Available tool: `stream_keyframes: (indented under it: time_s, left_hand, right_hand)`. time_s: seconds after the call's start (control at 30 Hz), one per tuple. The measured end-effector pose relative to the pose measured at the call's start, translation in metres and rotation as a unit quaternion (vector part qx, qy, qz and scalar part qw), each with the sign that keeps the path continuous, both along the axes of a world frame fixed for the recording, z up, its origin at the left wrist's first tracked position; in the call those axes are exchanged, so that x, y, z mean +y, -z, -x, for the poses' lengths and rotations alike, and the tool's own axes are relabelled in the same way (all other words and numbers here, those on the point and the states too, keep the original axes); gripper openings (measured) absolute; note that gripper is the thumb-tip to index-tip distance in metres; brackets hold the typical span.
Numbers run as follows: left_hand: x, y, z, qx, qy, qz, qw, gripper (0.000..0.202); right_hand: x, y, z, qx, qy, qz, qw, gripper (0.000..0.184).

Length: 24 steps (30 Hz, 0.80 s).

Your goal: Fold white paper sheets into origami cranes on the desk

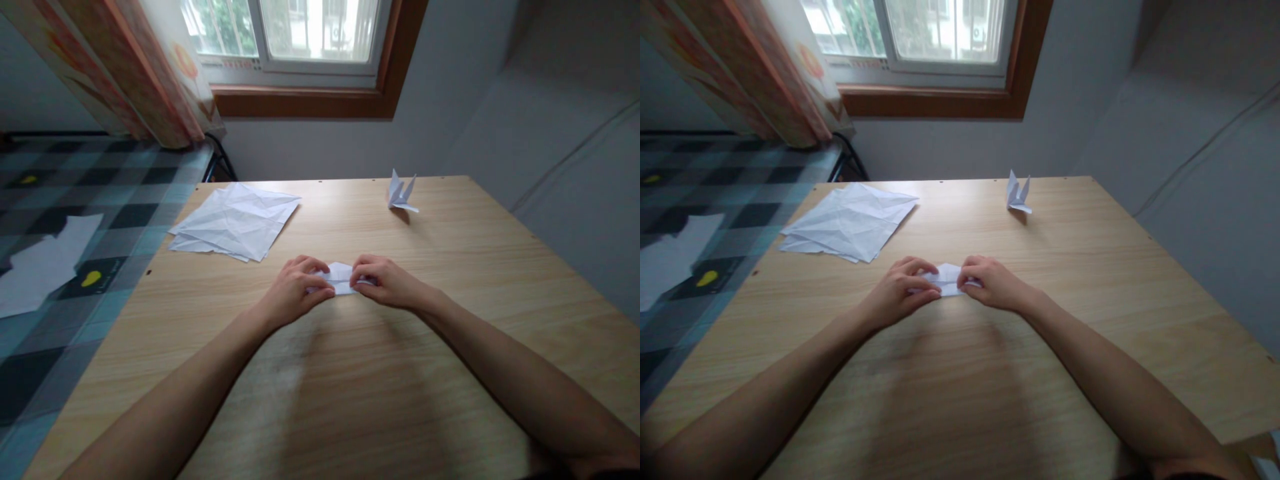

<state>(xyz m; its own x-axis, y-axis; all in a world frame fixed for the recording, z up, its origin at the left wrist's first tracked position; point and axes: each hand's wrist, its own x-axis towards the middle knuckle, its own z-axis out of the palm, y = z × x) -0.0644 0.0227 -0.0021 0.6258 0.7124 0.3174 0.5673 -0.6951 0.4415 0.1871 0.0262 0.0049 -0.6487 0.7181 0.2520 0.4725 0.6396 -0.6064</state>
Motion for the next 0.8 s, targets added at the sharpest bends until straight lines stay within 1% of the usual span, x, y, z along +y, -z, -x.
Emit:
stream_keyframes:
  time_s: [0.1,0.13,0.23,0.27,0.3,0.37,0.4,0.43,0.47,0.53,0.6,0.7,0.8]
  left_hand:
    - [0.001,0.001,-0.005,-0.005,-0.037,0.001,0.999,0.015]
    - [0.000,0.001,-0.007,-0.004,-0.048,-0.003,0.999,0.014]
    - [-0.003,0.001,-0.012,0.009,-0.074,-0.015,0.997,0.015]
    - [-0.003,0.001,-0.013,0.014,-0.083,-0.016,0.996,0.017]
    - [-0.004,0.000,-0.014,0.017,-0.095,-0.014,0.995,0.018]
    - [-0.005,0.000,-0.016,0.021,-0.120,-0.003,0.993,0.020]
    - [-0.004,-0.001,-0.016,0.021,-0.132,0.004,0.991,0.023]
    - [-0.004,-0.001,-0.016,0.020,-0.140,0.009,0.990,0.027]
    - [-0.004,-0.002,-0.016,0.020,-0.143,0.012,0.989,0.029]
    - [-0.004,-0.003,-0.016,0.022,-0.141,0.015,0.990,0.027]
    - [-0.004,-0.004,-0.016,0.027,-0.137,0.015,0.990,0.021]
    - [-0.004,-0.003,-0.015,0.028,-0.140,0.012,0.990,0.019]
    - [-0.004,0.001,-0.014,0.022,-0.142,0.003,0.990,0.019]
  right_hand:
    - [-0.001,-0.004,0.005,-0.012,0.025,0.020,0.999,0.012]
    - [-0.002,-0.004,0.008,-0.020,0.037,0.023,0.999,0.014]
    - [-0.004,0.000,0.018,-0.045,0.094,0.008,0.995,0.033]
    - [-0.004,0.003,0.021,-0.049,0.120,-0.004,0.992,0.036]
    - [-0.005,0.006,0.024,-0.050,0.144,-0.014,0.988,0.035]
    - [-0.006,0.011,0.029,-0.033,0.177,-0.032,0.983,0.022]
    - [-0.005,0.014,0.030,-0.017,0.184,-0.038,0.982,0.012]
    - [-0.005,0.016,0.030,0.001,0.188,-0.041,0.981,0.008]
    - [-0.004,0.017,0.030,0.019,0.190,-0.038,0.981,0.015]
    - [-0.002,0.018,0.030,0.048,0.195,-0.011,0.980,0.029]
    - [0.000,0.018,0.029,0.067,0.197,0.035,0.977,0.034]
    - [0.003,0.018,0.028,0.086,0.196,0.080,0.973,0.035]
    - [0.004,0.018,0.027,0.093,0.201,0.086,0.971,0.031]
